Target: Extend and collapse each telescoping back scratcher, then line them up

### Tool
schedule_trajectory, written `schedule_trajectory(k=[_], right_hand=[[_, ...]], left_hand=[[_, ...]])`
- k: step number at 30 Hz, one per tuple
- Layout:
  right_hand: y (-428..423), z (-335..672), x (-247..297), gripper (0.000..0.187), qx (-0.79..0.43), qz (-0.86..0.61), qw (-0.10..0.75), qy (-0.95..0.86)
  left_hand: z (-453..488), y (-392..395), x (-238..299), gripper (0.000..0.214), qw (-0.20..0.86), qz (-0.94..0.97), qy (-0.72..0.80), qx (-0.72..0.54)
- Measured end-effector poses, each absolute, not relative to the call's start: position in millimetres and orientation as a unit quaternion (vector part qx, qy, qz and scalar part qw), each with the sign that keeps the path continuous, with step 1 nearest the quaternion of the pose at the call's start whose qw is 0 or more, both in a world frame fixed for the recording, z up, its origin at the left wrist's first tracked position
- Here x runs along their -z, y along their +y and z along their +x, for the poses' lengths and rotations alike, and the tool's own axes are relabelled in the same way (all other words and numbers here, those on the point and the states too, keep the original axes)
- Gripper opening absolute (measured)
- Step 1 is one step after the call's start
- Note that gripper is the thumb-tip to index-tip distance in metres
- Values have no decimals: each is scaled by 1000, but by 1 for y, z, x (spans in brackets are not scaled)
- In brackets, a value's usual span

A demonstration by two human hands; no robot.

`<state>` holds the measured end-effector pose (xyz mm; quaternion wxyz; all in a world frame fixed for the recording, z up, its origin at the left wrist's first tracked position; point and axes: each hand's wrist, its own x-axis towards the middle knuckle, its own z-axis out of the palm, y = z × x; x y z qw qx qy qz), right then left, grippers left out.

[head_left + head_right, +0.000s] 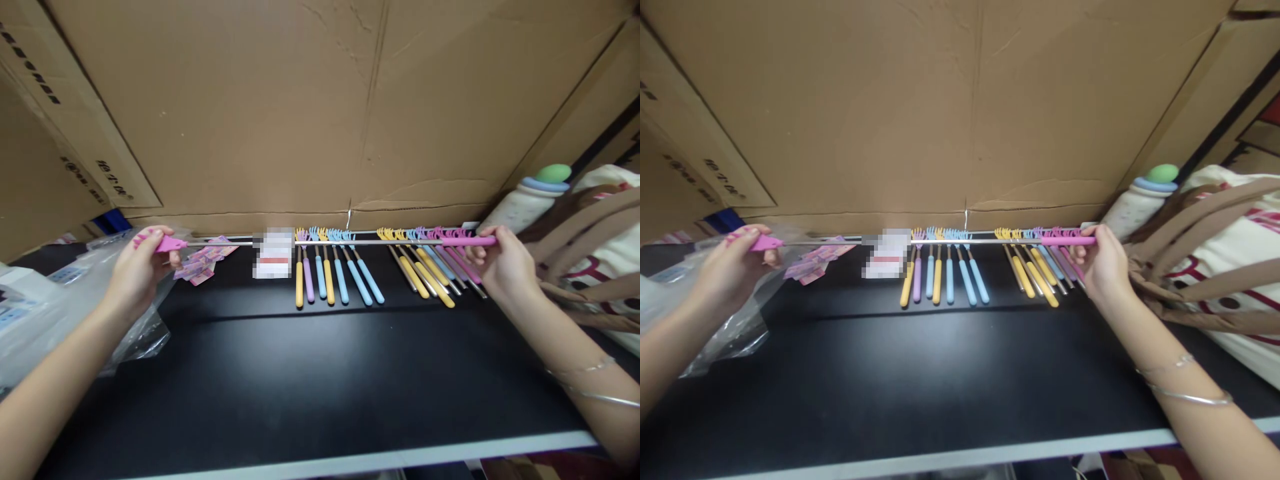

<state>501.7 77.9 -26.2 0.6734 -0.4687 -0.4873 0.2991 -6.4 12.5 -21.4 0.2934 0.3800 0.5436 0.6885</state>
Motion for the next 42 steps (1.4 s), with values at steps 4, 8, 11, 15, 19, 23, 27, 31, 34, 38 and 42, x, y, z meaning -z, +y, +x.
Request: schedule_trajectory(k=[4,8,11,15,19,23,27,31,34,38,42], right_hand=[[74,492,30,18,-235,-462,719,-463],[72,488,30,13,-201,-454,742,-450],[71,488,28,15,-181,-441,758,-445],[64,476,31,21,-189,-424,735,-494],[46,447,44,27,-267,-417,614,-614],[27,427,54,30,-334,-401,447,-727],[14,419,53,28,-302,-358,339,-816],[7,412,49,27,-237,-325,259,-878],[7,412,48,24,-194,-324,239,-894],[8,414,44,21,-190,-331,227,-896],[9,414,38,20,-154,-337,241,-897]], left_hand=[[6,10,25,5,241,355,529,-733],[11,7,25,8,178,337,494,-781],[13,8,26,9,145,349,451,-808],[28,3,33,6,142,411,400,-807],[57,-13,42,20,247,553,375,-702],[77,-26,47,21,320,630,369,-604],[84,-29,57,19,375,662,368,-535],[90,-32,65,18,441,680,372,-453],[92,-33,65,17,440,684,372,-448],[91,-32,61,17,423,690,386,-443],[89,-31,60,20,377,709,435,-409]])
